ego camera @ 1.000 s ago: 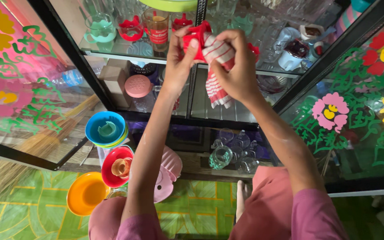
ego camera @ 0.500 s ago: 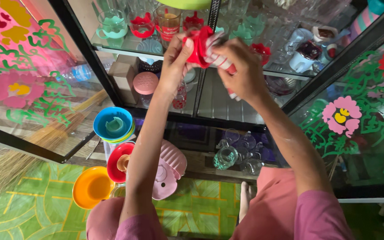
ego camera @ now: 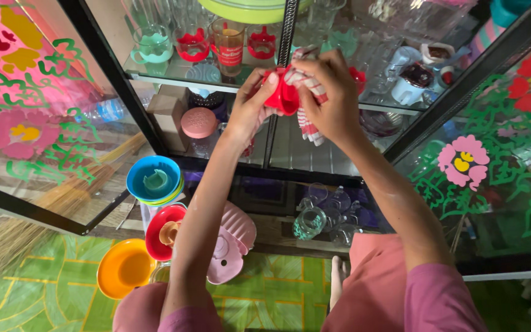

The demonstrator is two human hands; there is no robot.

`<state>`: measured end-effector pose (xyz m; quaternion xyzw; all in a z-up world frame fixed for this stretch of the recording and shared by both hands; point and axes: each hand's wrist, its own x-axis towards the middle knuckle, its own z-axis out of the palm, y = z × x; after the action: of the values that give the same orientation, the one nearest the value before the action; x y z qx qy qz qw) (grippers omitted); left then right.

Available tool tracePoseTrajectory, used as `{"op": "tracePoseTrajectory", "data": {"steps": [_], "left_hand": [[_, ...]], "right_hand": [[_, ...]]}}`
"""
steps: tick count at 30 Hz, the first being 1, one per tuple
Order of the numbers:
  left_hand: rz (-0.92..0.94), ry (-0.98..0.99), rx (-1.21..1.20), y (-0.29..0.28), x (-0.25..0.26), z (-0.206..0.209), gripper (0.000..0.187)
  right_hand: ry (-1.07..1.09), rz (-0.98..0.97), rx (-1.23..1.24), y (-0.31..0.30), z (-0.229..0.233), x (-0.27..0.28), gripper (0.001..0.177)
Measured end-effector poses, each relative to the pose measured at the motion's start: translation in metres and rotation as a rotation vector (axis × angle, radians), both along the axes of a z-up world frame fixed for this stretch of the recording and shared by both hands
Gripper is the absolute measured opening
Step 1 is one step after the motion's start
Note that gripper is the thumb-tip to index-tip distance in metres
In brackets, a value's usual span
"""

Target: The person wipes various plastic bowls, cups, and a glass jar with a striped cloth while sitting on the floor.

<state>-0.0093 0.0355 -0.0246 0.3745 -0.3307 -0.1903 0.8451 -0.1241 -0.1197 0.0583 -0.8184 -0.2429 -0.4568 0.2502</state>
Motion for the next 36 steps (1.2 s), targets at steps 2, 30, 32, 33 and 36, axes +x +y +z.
{"op": "tracePoseTrajectory", "data": {"steps": [2, 30, 32, 33, 36], "left_hand": [[0.003, 0.029, -0.021, 0.003, -0.002, 0.004, 0.03], [0.047, 0.076, -0.065, 0.044, -0.011, 0.002, 0.055], [0.058, 0.1, -0.052, 0.045, -0.014, -0.007, 0.055], [0.063, 0.121, -0.045, 0.045, -0.015, -0.011, 0.055], [0.042, 0.15, -0.033, 0.051, -0.024, -0.023, 0.055]], "right_hand": [[0.006, -0.011, 0.015, -0.003, -0.001, 0.002, 0.038], [0.112, -0.046, -0.161, 0.027, -0.018, -0.008, 0.027], [0.095, -0.095, -0.13, 0.023, -0.019, -0.004, 0.03], [0.074, -0.148, -0.104, 0.023, -0.019, -0.001, 0.034], [0.102, -0.146, -0.021, 0.036, -0.035, -0.008, 0.05]]}}
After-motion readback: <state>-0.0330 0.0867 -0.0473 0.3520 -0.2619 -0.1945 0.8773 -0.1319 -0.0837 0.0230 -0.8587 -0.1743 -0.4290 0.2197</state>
